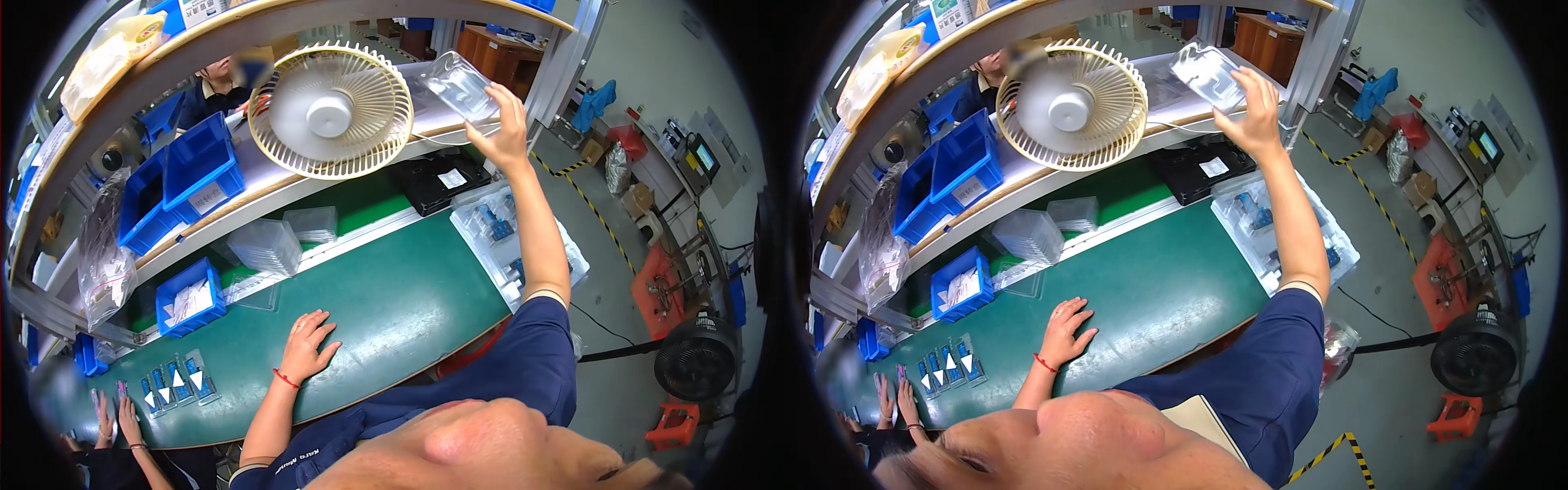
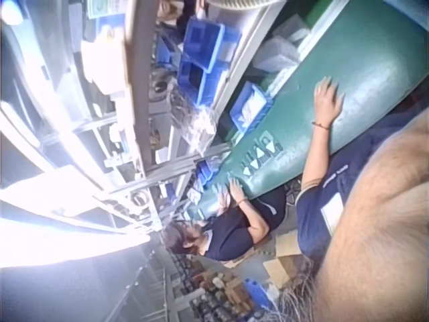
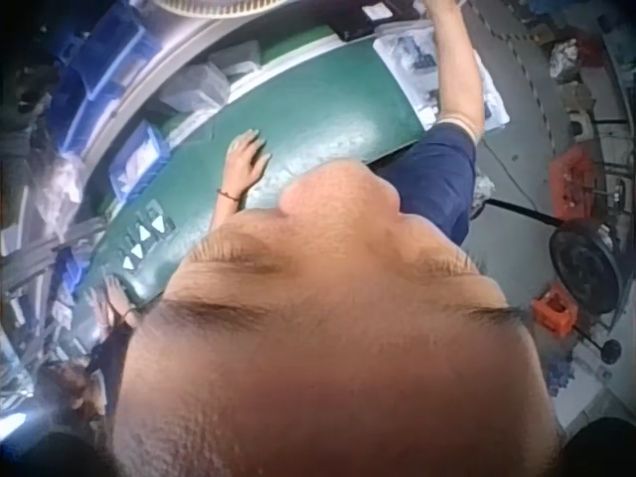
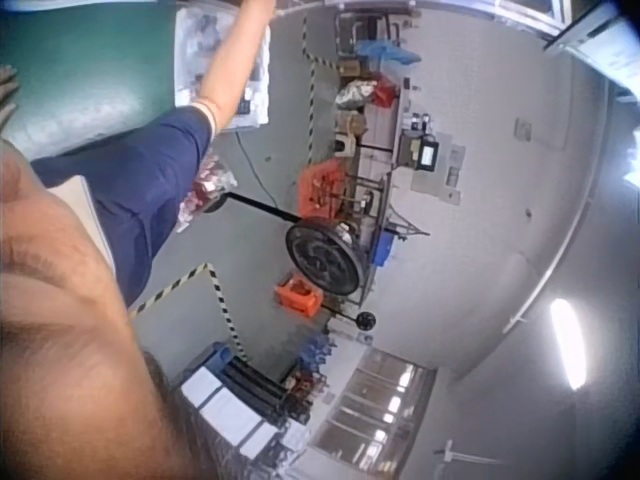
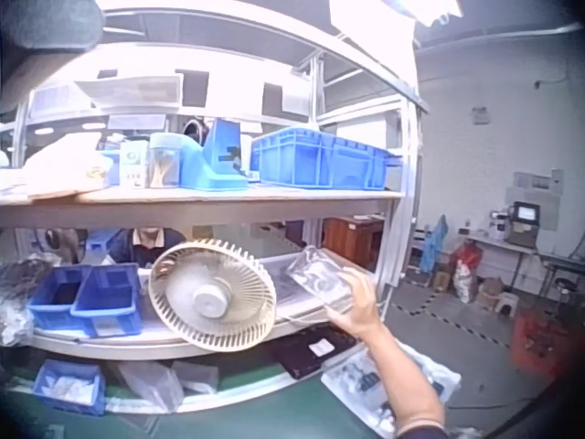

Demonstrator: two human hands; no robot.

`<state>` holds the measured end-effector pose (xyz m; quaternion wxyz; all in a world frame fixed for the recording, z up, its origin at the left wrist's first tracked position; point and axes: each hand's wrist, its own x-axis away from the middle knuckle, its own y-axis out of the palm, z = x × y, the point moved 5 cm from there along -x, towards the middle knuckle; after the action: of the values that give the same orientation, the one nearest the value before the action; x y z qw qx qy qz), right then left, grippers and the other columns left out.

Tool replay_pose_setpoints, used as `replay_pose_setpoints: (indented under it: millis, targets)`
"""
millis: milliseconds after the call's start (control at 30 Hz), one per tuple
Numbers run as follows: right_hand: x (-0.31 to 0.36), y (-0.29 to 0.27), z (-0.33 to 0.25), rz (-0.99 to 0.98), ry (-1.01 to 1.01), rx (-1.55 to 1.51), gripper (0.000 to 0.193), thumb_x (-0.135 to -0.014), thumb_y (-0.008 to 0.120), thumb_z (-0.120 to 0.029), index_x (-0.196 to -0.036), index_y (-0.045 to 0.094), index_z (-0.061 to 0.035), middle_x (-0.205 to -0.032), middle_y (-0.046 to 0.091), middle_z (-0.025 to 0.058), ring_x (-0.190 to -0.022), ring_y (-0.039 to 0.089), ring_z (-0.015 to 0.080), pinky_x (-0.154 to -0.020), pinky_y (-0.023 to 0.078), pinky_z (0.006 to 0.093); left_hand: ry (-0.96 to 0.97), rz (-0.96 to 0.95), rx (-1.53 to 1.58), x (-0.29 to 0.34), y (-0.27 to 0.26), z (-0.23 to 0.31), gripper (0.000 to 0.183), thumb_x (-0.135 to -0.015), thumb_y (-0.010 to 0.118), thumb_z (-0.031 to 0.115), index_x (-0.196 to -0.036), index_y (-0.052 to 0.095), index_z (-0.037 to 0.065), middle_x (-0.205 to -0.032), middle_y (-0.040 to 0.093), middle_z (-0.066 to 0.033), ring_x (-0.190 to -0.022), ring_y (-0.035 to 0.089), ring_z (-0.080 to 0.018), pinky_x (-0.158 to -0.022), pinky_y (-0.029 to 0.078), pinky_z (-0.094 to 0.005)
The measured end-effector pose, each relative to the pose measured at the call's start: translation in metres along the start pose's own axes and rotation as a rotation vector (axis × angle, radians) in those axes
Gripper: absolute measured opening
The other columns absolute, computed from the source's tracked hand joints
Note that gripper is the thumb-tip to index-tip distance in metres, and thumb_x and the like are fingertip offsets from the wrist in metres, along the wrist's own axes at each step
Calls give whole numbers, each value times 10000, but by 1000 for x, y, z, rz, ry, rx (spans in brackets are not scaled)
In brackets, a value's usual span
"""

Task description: The person assembles small blue electronic components into clear plastic clamshell packaging. They place the components into the bottom halves of the cases, add white triangular paper inserts, and then close the cases. The completed units are stacked on the green workbench.

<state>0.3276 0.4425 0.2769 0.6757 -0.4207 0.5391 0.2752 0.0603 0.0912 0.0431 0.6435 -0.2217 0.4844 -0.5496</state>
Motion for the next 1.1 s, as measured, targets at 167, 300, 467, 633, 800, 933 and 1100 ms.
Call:
replay_pose_setpoints:
  millis: [167,300,467,633,800,933,1100]
  targets:
    - [28,-40,-35,12,-71,20,658,-574,808,-101,-1166,528,-35,-1242,572,210,-1112,565,367,-970,429,425,7,12,-10,0,2,0,343,-769,747,249,-1040,670,53,-1194,605,-149,-1180,541,-328,-1042,386,-467]
    - [37,-55,-41,47,-56,10,645,-570,810,-87,-1146,522,-41,-1243,569,217,-1110,572,361,-966,454,419,20,21,-12,-1,1,1,350,-757,756,233,-1042,666,51,-1193,603,-149,-1175,545,-328,-1036,394,-470]
    - [39,-63,-48,81,-74,9,645,-570,818,-92,-1136,514,-36,-1246,564,231,-1106,574,366,-957,463,419,14,18,-16,-2,0,3,355,-748,760,224,-1045,666,54,-1192,603,-145,-1175,548,-323,-1036,396,-470]
    - [40,-62,-56,84,-100,-5,650,-574,825,-104,-1136,504,-41,-1247,558,241,-1106,577,360,-957,464,420,13,18,-20,-1,0,2,355,-753,756,228,-1049,667,55,-1197,601,-144,-1183,542,-322,-1043,389,-472]
    - [40,-63,-59,98,-100,-13,668,-575,828,-101,-1145,486,-42,-1244,555,246,-1113,578,355,-965,462,410,9,10,-18,-1,1,1,355,-760,751,234,-1055,665,56,-1204,598,-145,-1191,537,-322,-1046,384,-475]
    - [44,-65,-60,118,-54,-87,667,-572,823,-79,-1143,482,-37,-1241,545,244,-1125,576,343,-975,462,412,6,7,-16,-1,1,1,360,-761,751,240,-1057,664,56,-1208,596,-146,-1193,535,-323,-1047,382,-475]
    - [51,-64,-56,90,-13,-143,683,-585,817,-71,-1161,453,-38,-1270,495,223,-1138,573,330,-998,456,424,3,3,-13,-1,1,1,356,-759,751,232,-1053,666,50,-1211,597,-153,-1191,538,-332,-1045,384,-474]
